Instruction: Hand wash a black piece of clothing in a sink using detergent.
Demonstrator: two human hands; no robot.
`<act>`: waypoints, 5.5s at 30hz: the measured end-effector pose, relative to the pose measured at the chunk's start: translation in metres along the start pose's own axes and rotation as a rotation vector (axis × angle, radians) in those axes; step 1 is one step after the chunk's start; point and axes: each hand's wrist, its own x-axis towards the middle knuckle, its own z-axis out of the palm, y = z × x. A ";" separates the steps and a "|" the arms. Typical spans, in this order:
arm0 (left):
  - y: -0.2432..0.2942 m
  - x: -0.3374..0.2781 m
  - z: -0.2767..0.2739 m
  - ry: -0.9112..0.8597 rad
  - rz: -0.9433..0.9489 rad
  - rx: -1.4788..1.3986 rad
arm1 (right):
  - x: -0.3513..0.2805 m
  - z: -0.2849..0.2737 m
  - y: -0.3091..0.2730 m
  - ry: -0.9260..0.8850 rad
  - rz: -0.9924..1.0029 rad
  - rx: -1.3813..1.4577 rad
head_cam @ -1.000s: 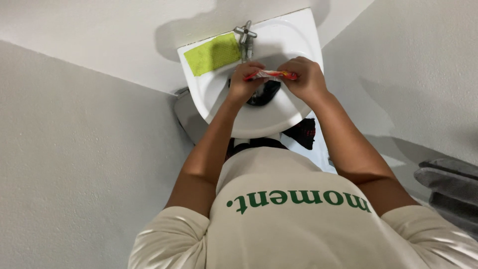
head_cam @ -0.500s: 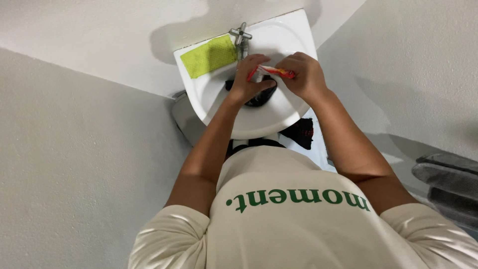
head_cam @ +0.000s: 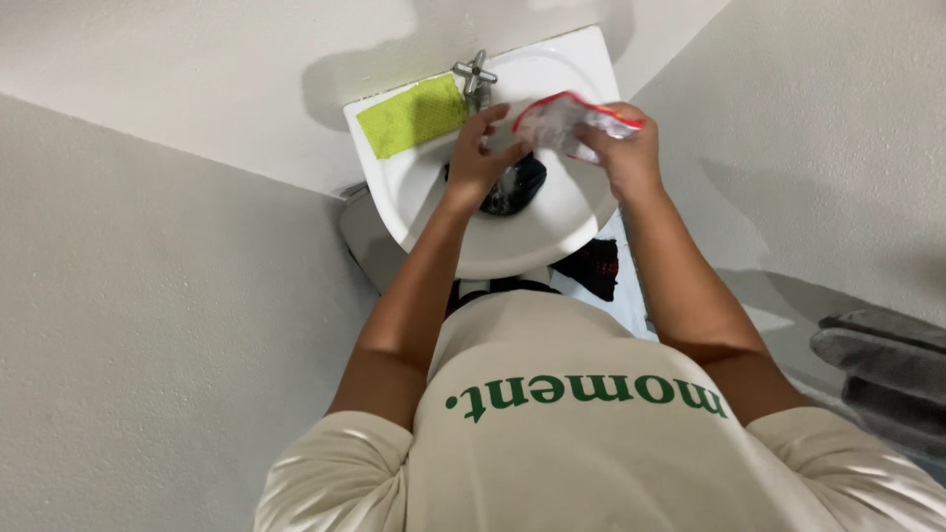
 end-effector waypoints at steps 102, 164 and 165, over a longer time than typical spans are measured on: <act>-0.104 0.013 0.003 0.168 -0.312 0.027 | 0.034 0.110 0.144 -0.393 0.884 0.476; -0.143 0.008 -0.032 0.183 -0.372 -0.553 | 0.073 0.119 0.042 -0.266 -0.827 -0.558; -0.137 0.006 -0.033 0.168 -0.342 -0.556 | 0.070 0.116 0.045 -0.281 -0.722 -0.454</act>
